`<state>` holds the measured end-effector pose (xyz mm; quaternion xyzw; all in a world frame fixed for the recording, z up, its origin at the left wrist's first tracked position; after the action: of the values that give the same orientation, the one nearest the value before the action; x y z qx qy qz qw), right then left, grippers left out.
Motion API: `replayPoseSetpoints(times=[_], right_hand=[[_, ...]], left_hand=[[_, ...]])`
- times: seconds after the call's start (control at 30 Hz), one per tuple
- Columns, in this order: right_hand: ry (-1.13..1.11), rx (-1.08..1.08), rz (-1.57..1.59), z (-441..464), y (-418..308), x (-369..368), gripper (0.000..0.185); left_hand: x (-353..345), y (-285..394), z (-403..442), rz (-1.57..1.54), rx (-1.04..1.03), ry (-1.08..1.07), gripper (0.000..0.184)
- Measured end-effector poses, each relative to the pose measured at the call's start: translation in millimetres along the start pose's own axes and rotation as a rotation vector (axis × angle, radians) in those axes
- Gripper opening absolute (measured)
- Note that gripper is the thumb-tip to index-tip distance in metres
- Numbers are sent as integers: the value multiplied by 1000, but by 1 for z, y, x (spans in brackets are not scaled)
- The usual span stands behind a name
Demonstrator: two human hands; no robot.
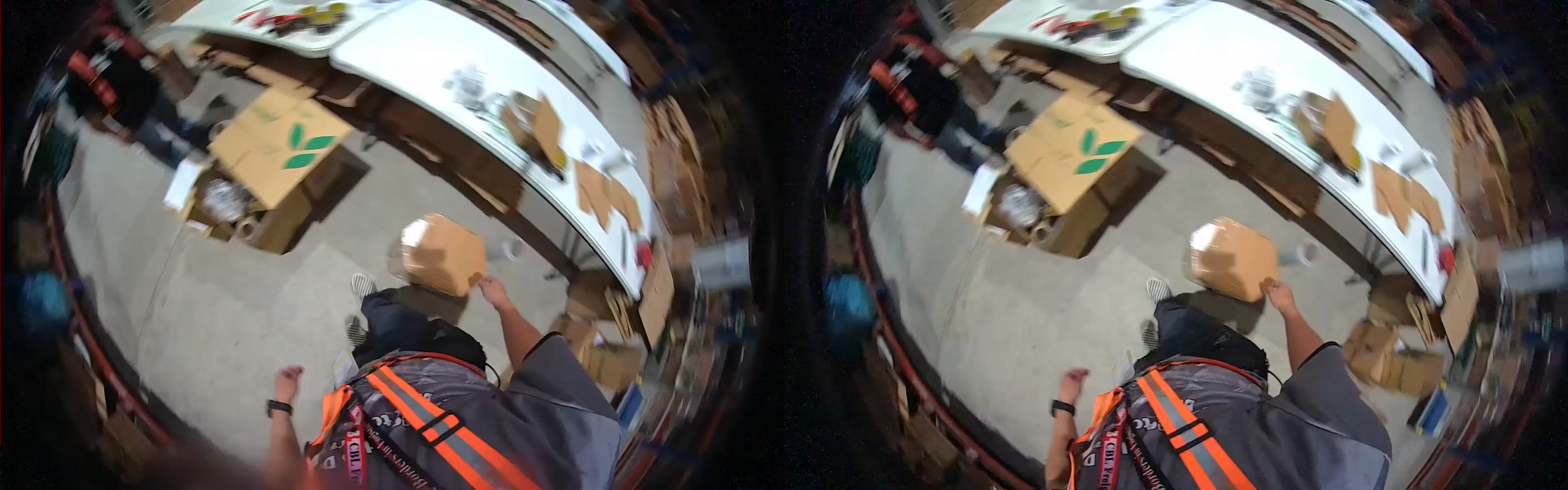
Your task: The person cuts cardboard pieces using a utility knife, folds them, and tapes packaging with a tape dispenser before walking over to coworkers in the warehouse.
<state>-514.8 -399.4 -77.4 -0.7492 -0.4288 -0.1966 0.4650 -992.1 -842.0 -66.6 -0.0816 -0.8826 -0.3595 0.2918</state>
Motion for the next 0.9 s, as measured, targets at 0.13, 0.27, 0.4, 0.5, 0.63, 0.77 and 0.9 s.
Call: replayPoseSetpoints(times=[0.13,0.27,0.4,0.5,0.63,0.77,0.9], right_hand=[[-314,225,-909,-104,222,-16,29],[-351,-719,237,-179,252,-31,30],[-239,118,-65,-167,240,-8,45],[-79,44,217,-152,266,71,49],[171,-79,397,-169,303,168,48],[272,-146,386,-172,360,214,48],[224,-198,454,-160,383,233,50]], left_hand=[[76,233,22,-283,-278,69,36],[65,415,-60,-700,-1113,-272,30],[5,576,-194,-938,-1565,-1019,59],[-80,653,-256,-1286,-1731,-1284,73],[-181,704,-314,-1512,-1512,-1275,57],[-248,754,-300,-1096,-1780,-1150,39],[-286,813,-309,-824,-1939,-984,27]])
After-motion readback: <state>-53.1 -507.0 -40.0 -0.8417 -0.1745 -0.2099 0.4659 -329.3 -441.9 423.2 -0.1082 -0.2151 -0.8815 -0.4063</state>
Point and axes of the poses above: each hand's wrist, its own z-axis towards the middle knuckle, its own x-axis out of the back of the hand, y = z × x, the point moved 1 cm from there along z, towards the middle knuckle, and after that the axes turned 7 degrees about z, right-handed, at the moved point
